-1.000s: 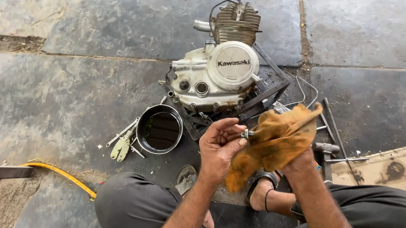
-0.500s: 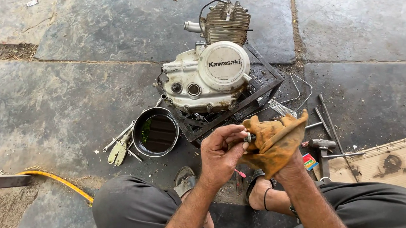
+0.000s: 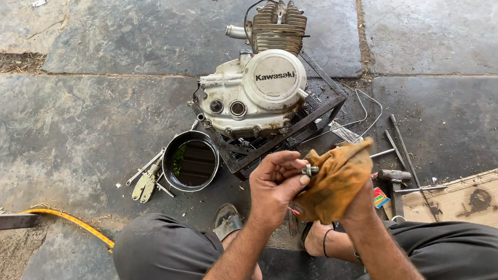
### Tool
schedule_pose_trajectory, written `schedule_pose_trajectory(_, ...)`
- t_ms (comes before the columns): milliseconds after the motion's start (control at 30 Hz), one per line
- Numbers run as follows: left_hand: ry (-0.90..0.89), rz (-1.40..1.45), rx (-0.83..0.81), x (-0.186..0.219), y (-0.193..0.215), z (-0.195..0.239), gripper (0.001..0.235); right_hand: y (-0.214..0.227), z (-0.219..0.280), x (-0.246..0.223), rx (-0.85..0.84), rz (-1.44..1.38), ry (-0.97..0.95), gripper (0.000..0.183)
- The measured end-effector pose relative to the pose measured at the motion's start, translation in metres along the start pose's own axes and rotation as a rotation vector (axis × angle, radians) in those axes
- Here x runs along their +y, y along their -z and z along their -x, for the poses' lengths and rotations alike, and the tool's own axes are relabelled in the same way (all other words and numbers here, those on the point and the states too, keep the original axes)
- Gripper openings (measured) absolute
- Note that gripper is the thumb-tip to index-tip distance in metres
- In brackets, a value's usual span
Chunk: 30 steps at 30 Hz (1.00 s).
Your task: The person sits on the floor working on a Kawasaki motorcycle engine mounted on a small stand. They loosen fasteners with a T-handle wrench and a spanner, drain fluid into a pan, then clean a spark plug by wiping it with a cloth and reinstalling it into the engine.
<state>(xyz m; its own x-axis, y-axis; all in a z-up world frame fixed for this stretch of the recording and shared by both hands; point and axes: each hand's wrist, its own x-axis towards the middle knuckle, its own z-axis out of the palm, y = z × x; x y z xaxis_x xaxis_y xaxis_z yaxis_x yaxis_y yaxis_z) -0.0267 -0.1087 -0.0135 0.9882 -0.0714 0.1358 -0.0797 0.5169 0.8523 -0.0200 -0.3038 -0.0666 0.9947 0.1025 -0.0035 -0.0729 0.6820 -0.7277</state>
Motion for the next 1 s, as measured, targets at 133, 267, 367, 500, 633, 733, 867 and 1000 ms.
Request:
schedule_pose_trajectory(133,-0.027,0.075,0.046,0.010,0.002,-0.003,0.042,-0.027,0.000,-0.010,0.001,-0.160,-0.127,0.045)
schedule_pose_trajectory(267,-0.006,0.070,0.058,0.010,0.004,-0.002,0.043,-0.029,0.001,-0.010,-0.031,-0.078,-0.132,0.050)
schedule_pose_trajectory(367,-0.022,0.050,0.052,0.009,0.005,-0.002,0.042,-0.032,0.002,-0.010,-0.055,-0.148,-0.129,0.050)
schedule_pose_trajectory(500,-0.019,0.002,0.034,0.008,0.004,0.000,0.042,-0.029,0.005,-0.010,-0.047,-0.107,-0.136,0.050)
schedule_pose_trajectory(633,-0.036,0.019,0.004,0.003,0.005,0.001,0.041,-0.027,0.006,-0.010,-0.056,-0.117,-0.124,0.048)
schedule_pose_trajectory(733,-0.043,-0.009,-0.002,0.009,0.001,0.003,0.039,-0.039,0.003,-0.016,-0.098,-0.265,-0.176,0.051)
schedule_pose_trajectory(867,-0.141,-0.151,-0.015,0.022,-0.006,0.008,0.034,-0.040,0.009,-0.017,-0.044,-0.235,-0.170,0.052)
schedule_pose_trajectory(1000,-0.474,-0.614,-0.019,0.040,-0.019,0.011,0.033,-0.046,0.013,-0.020,-0.055,-0.239,-0.203,0.062)
